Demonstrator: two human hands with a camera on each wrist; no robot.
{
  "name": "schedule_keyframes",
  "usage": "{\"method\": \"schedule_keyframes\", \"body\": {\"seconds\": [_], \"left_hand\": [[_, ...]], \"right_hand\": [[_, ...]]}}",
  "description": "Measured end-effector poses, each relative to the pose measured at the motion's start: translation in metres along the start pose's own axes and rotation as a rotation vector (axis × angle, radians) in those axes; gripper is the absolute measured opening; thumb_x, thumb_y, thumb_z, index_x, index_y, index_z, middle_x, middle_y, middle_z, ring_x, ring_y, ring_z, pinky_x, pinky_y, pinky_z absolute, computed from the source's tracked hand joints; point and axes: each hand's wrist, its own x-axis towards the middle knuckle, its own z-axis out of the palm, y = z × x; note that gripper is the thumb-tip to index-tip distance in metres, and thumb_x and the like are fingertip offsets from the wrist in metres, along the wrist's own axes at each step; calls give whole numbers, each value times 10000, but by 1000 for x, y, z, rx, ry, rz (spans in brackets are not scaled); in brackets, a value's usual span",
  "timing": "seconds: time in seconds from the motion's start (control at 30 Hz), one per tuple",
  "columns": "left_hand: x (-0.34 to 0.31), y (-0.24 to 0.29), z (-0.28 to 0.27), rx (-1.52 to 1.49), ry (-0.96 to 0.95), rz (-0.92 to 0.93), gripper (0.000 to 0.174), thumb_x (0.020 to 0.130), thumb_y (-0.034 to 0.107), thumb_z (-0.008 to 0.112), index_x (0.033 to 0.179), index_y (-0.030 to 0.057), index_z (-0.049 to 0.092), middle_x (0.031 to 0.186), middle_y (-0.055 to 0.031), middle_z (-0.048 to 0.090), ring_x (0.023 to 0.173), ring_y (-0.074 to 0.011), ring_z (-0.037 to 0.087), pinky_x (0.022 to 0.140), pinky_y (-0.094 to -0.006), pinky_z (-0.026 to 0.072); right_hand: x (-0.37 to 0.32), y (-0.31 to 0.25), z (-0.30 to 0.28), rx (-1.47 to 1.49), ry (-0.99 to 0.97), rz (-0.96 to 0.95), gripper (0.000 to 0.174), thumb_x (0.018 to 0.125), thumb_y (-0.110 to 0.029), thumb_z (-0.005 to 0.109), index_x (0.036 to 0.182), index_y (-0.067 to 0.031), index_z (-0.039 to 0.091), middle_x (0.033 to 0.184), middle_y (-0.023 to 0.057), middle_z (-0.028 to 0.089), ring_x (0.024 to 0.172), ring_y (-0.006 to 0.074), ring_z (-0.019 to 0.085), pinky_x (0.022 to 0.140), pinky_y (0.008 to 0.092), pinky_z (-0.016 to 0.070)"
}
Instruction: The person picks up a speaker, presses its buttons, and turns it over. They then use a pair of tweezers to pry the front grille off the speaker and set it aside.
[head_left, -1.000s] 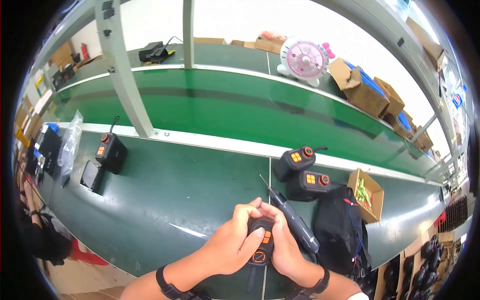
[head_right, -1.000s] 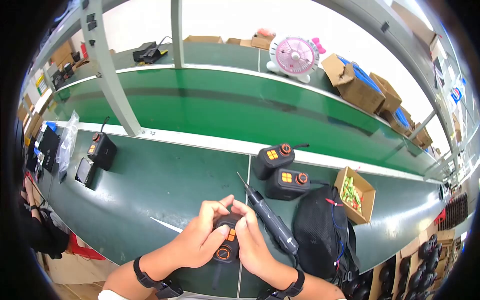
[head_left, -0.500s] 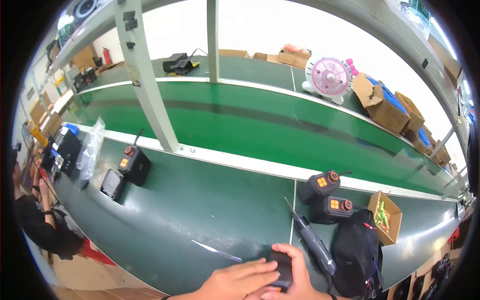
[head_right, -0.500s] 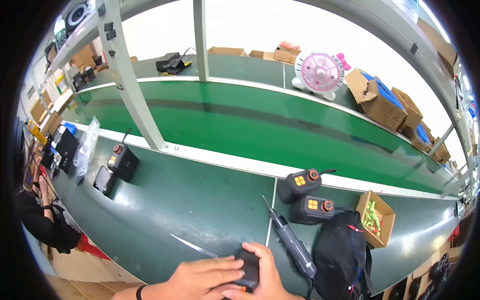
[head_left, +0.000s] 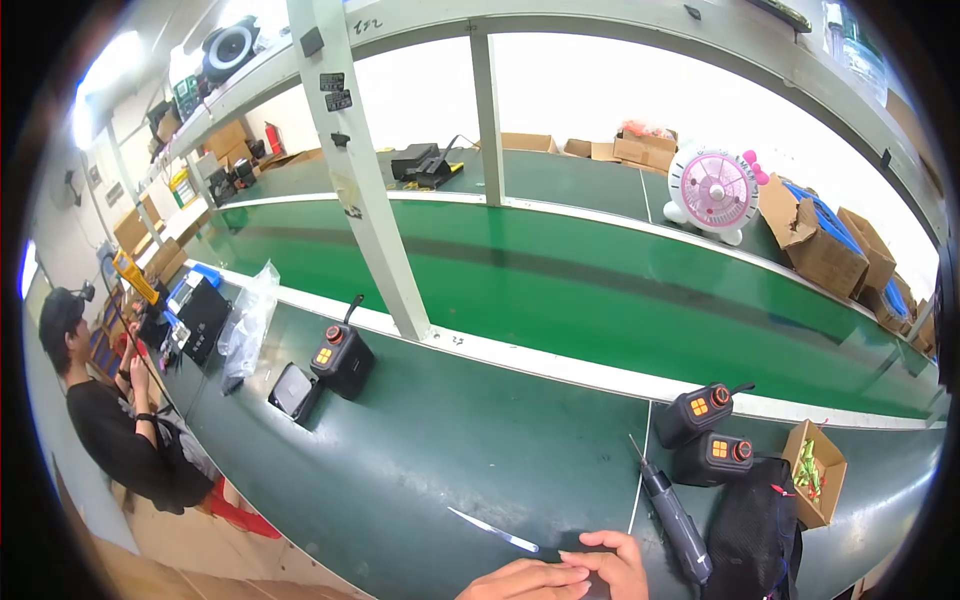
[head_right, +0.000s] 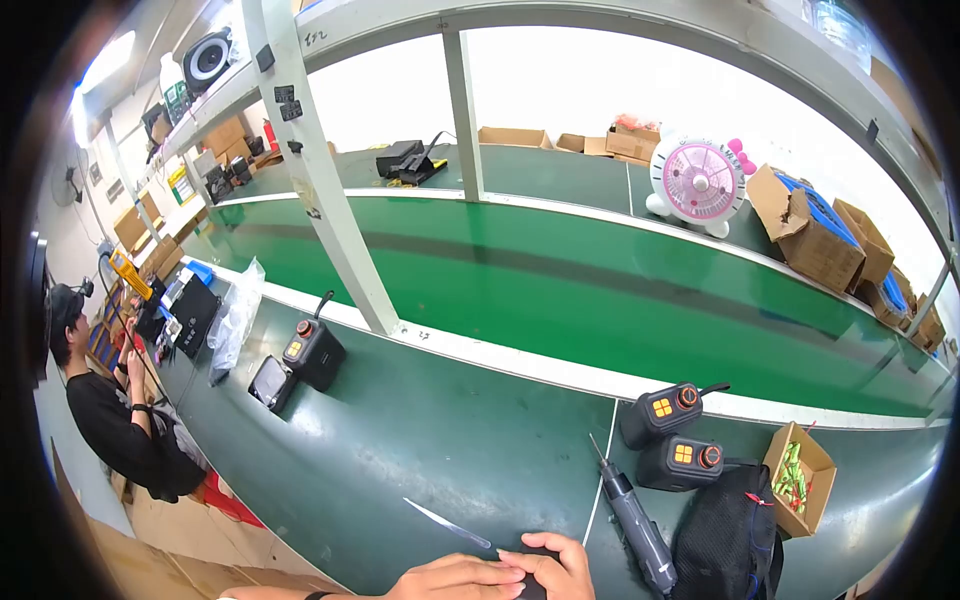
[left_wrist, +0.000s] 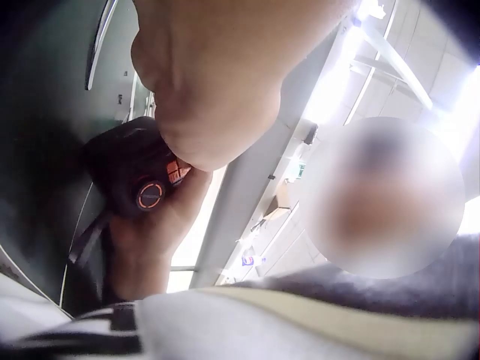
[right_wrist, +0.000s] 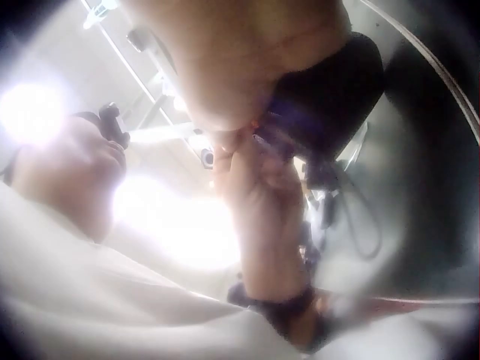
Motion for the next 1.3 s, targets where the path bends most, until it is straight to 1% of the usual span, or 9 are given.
{"method": "schedule_keyframes", "body": {"seconds": [0.4, 0.43, 0.47, 0.5, 0.57, 0.77, 0.83, 1.2, 1.3], "left_hand": [[14, -7, 3, -27, 45, -131, 191, 860, 15, 741, 1047, -13, 760, 1118, -157, 763, 939, -346, 742, 855, -398, 588], [4, -30, 6, -36, -76, -109, 414, 844, 112, 835, 1216, 3, 689, 1247, -215, 705, 1063, -353, 720, 934, -412, 570], [9, -27, 5, -66, -52, -152, 374, 842, 106, 847, 1187, 18, 730, 1230, -168, 738, 1086, -316, 738, 940, -387, 594], [19, -25, 5, -101, -33, -205, 335, 840, 100, 858, 1157, 32, 771, 1214, -121, 770, 1109, -279, 755, 945, -363, 617], [27, -22, -1, -142, -59, -301, 326, 838, 44, 846, 1157, 28, 780, 1194, -126, 775, 1085, -271, 759, 934, -357, 613], [23, -22, 7, -69, -31, -252, 302, 825, 1, 835, 1122, 13, 783, 1130, -162, 769, 987, -279, 769, 876, -363, 620], [21, -30, 8, 16, 9, -152, 302, 854, 72, 835, 1133, 17, 736, 1169, -169, 764, 1000, -301, 771, 856, -358, 625], [27, -37, 5, -252, -25, -329, 290, 848, 18, 832, 1126, 11, 749, 1143, -155, 764, 1021, -261, 770, 867, -338, 635], [20, -37, 4, -142, -38, -247, 288, 851, 6, 825, 1129, 7, 747, 1147, -167, 754, 1025, -266, 768, 875, -346, 636]], "right_hand": [[9, 8, 4, 46, 39, 67, 591, 812, -288, 873, 1284, -30, 627, 1260, 219, 564, 1191, 392, 568, 1043, 476, 452], [8, 14, 3, 48, 25, 122, 735, 778, -385, 904, 1340, -15, 609, 1297, 232, 572, 1203, 409, 582, 1044, 489, 468], [8, 41, -3, -68, -101, -25, 718, 787, -286, 922, 1319, -48, 502, 1395, 212, 505, 1259, 322, 571, 1068, 468, 471], [12, 31, 0, 74, -7, 89, 728, 709, -323, 974, 1251, -39, 579, 1333, 213, 547, 1244, 335, 570, 1045, 457, 477], [20, 24, -7, 55, -47, 89, 803, 691, -395, 990, 1237, -10, 546, 1275, 231, 563, 1232, 363, 576, 1013, 451, 508], [19, 24, -8, 92, -67, 98, 881, 665, -438, 984, 1253, 19, 514, 1289, 239, 539, 1242, 404, 562, 1039, 478, 484], [20, 27, -9, 114, -93, 134, 910, 660, -437, 976, 1275, 26, 490, 1317, 248, 503, 1263, 408, 525, 1081, 485, 444], [16, 34, -8, 102, -66, 36, 909, 668, -354, 940, 1327, 32, 447, 1337, 231, 475, 1265, 404, 502, 1073, 480, 442], [15, 33, -7, 117, -78, 23, 900, 662, -336, 935, 1328, 24, 450, 1341, 226, 473, 1248, 410, 507, 1063, 486, 447]]}}
